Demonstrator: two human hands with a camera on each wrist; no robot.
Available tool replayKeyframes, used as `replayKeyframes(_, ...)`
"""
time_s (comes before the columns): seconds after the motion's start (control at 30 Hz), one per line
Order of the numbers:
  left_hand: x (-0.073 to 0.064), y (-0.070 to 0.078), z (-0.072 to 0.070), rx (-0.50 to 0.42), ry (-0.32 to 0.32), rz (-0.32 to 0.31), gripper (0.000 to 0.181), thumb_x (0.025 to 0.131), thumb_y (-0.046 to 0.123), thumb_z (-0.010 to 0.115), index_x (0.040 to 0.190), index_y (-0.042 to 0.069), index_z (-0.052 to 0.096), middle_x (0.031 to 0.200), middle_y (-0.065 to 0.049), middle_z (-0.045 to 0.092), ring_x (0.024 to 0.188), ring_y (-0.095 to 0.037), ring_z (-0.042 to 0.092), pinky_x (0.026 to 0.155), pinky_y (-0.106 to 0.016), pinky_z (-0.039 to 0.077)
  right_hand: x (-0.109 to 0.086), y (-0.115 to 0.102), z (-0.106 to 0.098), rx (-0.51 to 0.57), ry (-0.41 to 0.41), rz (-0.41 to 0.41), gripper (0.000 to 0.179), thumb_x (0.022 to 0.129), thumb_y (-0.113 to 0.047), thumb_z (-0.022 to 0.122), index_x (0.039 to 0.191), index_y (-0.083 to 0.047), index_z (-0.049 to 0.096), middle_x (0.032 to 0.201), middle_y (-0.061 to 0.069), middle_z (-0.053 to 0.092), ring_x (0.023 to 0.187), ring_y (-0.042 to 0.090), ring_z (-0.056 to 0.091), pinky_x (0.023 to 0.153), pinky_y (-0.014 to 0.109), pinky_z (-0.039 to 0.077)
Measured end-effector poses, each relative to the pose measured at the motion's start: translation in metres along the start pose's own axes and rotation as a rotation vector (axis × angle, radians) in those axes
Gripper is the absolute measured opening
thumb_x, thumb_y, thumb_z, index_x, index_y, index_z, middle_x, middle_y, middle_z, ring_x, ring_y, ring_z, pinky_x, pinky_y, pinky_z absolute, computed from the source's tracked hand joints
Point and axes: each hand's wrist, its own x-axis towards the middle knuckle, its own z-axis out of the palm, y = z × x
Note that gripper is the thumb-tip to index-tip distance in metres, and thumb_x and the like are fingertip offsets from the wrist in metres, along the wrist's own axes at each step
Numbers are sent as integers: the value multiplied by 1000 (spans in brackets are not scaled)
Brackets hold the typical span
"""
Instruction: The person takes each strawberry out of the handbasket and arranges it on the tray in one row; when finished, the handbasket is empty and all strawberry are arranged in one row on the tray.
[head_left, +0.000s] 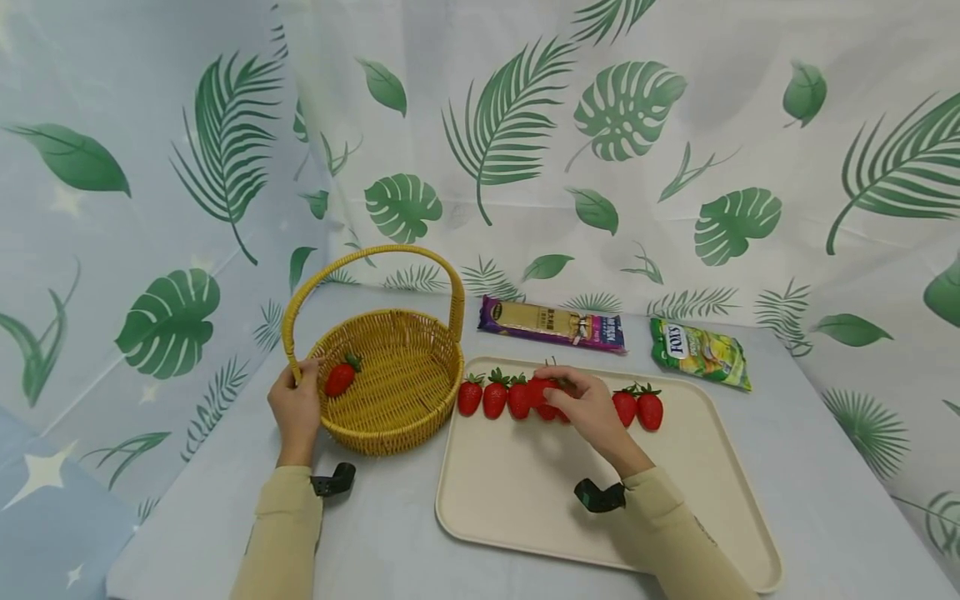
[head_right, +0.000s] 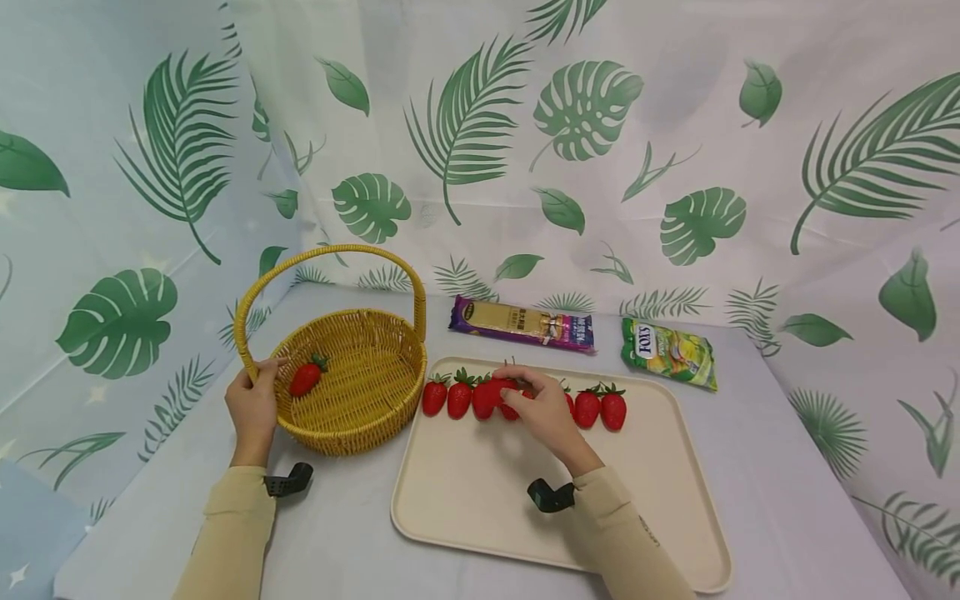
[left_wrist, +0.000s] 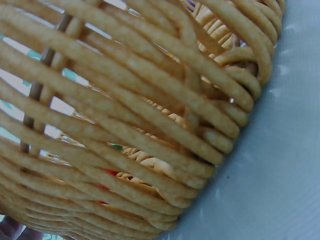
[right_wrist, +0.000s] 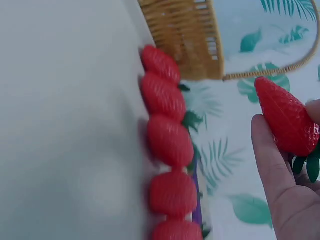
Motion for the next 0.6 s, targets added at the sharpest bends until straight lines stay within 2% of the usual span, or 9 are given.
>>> replayKeyframes(0.1, 0, 0, 0, 0, 2, 1, 30, 100, 24, 57, 106, -2, 70, 110, -16, 70, 91, -10, 54, 75, -24, 37, -7, 5, -11, 16, 33, 23, 26, 95, -10, 62, 120, -2, 65, 127, 15, 60, 104, 15, 56, 82, 20, 50)
replayKeyframes(0.33, 0, 1, 1, 10, 1, -11, 30, 100, 24, 56, 106, -2, 70, 111, -14, 70, 97, -11, 56, 79, -22, 38, -21, 20, -36, -2, 137, 83, 36, 93, -23, 69, 122, -3, 61, 119, 8, 59, 95, 12, 59, 76, 26, 53)
replayKeyframes(0.47, 0, 1, 1, 12, -2, -20, 30, 100, 25, 56, 106, -2, 69, 112, -13, 70, 102, -14, 57, 81, -21, 39, -29, 24, -47, -7, 236, 109, 38, 94, -21, 67, 125, -1, 58, 115, 3, 60, 98, 9, 59, 79, 22, 53)
replayKeyframes(0.6, 0, 1, 0, 13, 1, -21, 31, 100, 26, 56, 107, -1, 69, 112, -14, 69, 98, -12, 56, 79, -21, 38, -34, 28, -61, 0, 303, 103, 39, 95, -17, 65, 130, -3, 56, 110, -3, 62, 97, 9, 57, 78, 19, 52)
